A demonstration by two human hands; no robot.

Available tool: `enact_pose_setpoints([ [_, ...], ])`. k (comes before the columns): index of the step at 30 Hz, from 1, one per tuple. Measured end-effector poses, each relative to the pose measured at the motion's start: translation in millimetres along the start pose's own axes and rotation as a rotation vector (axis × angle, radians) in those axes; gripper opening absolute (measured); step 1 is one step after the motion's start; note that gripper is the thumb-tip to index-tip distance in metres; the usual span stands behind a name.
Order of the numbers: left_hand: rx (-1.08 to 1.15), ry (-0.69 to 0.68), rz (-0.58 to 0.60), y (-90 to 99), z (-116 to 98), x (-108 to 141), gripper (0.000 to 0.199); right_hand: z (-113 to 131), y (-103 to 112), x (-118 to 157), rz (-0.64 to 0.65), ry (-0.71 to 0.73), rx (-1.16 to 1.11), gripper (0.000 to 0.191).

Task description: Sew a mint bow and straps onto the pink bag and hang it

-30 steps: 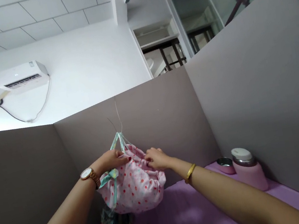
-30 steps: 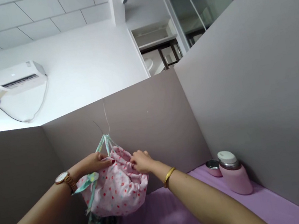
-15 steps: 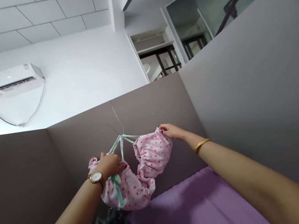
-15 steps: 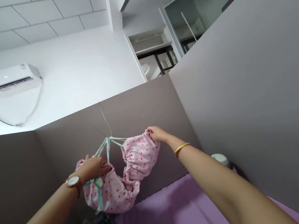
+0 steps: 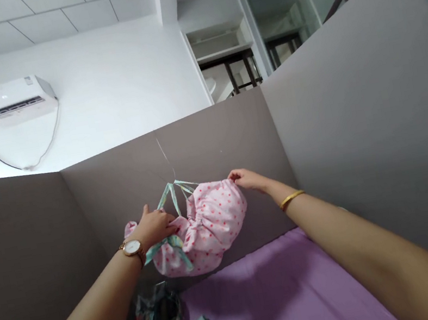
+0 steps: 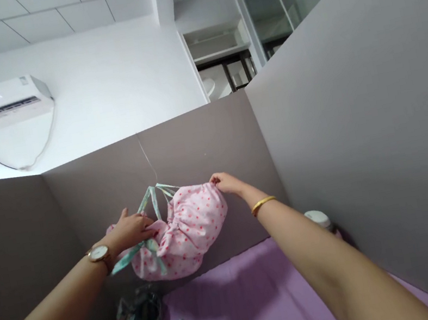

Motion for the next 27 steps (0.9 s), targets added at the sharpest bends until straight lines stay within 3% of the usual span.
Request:
enact_pose_setpoints([
  [6,0.029,0.018,-0.063,-10.2,1.3,7.3,0.023,-47.9,-39.7,17.1,-0.139,-0.193,-0.194,0.022],
  [10,0.061,0.054,-0.081,-10.5,9.2,12.9,0.029,-73.7,-78.2,47.3,-0.17,-0.412,-0.401,0.031],
  [14,0.093,0.112,-0.078,-13.8,5.9,8.3,0.026,-80.1,-138.7,76.6,-0.094,-0.563,-0.648,0.037],
  [18,0.097,0.235,-0.042,-23.3,1.3,-2.0,0.028,-70.8,-182.8,80.2,-0.082,-0.607,-0.84,0.037],
  [22,0.113,0.323,0.03,-29.1,9.3,-5.7,0.029,-66.6,-184.0,71.8,-0.195,-0.557,-0.921,0.029],
  [27,0.274,0.288,0.134,-19.7,33.6,4.6,0.023,-76.4,-131.8,62.5,-0.444,-0.393,-0.862,0.038],
])
Point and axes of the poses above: each hand's wrist, its own x-axis away from the middle knuckle, its own y-axis out of the back of the hand, z = x × y, the point moved 7 cm from there along -x, towards the middle knuckle, and after that the axes turned 2 degrees about y, right-handed, at the moved point
